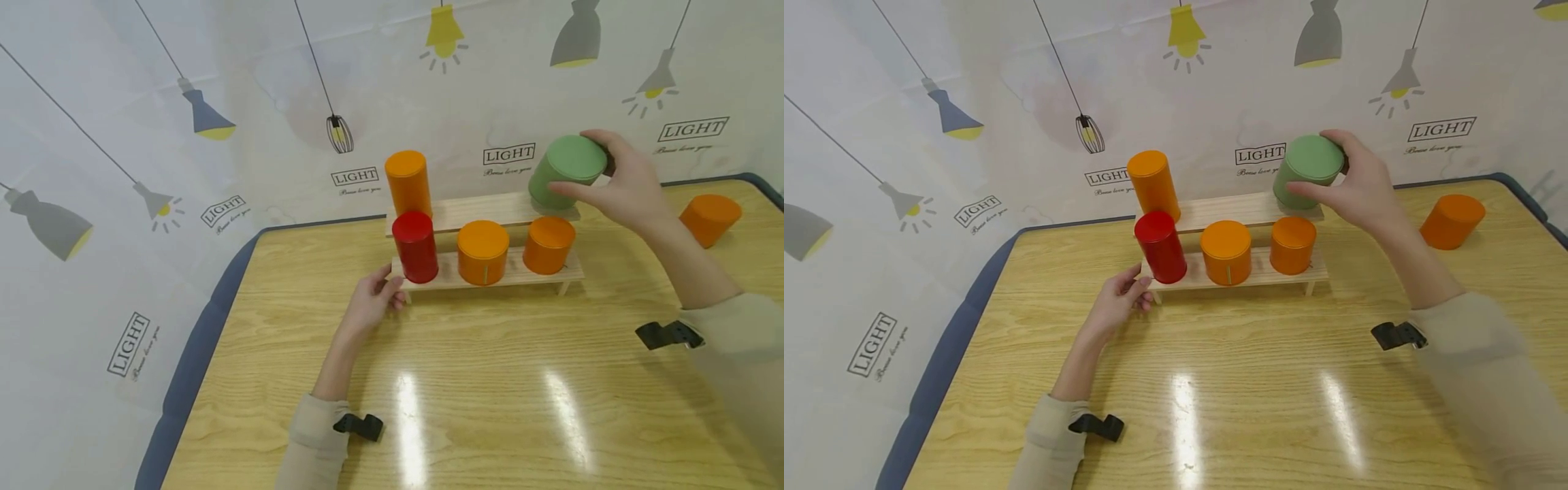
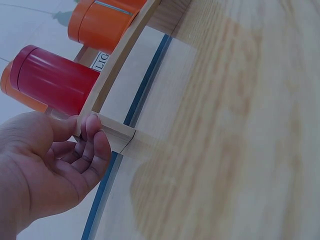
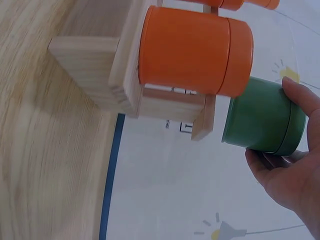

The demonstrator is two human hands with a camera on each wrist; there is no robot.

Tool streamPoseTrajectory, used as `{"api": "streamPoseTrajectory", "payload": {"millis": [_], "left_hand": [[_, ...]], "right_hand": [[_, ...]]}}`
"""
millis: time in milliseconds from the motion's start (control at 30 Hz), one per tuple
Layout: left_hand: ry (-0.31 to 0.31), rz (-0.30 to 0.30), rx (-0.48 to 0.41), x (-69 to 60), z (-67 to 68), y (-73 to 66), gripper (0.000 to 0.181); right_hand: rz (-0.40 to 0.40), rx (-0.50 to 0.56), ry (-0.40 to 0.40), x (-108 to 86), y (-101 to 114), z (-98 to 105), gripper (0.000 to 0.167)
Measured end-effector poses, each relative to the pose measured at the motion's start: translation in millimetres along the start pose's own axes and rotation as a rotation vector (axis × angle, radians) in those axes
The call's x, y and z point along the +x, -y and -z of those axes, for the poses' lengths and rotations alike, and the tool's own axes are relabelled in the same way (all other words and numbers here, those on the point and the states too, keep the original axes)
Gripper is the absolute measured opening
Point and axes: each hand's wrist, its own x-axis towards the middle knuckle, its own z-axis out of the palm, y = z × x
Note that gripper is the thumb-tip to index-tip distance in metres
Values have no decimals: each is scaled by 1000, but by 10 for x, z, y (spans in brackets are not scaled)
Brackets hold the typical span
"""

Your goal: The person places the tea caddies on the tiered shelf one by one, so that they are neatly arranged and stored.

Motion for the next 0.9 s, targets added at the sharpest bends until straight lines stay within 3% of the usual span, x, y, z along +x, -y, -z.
{"api": "streamPoseTrajectory", "payload": {"millis": [900], "left_hand": [[23, 7, -22, 2, 18, 14, 57]], "right_hand": [[93, 85, 202, 247, 365, -655, 87]]}}
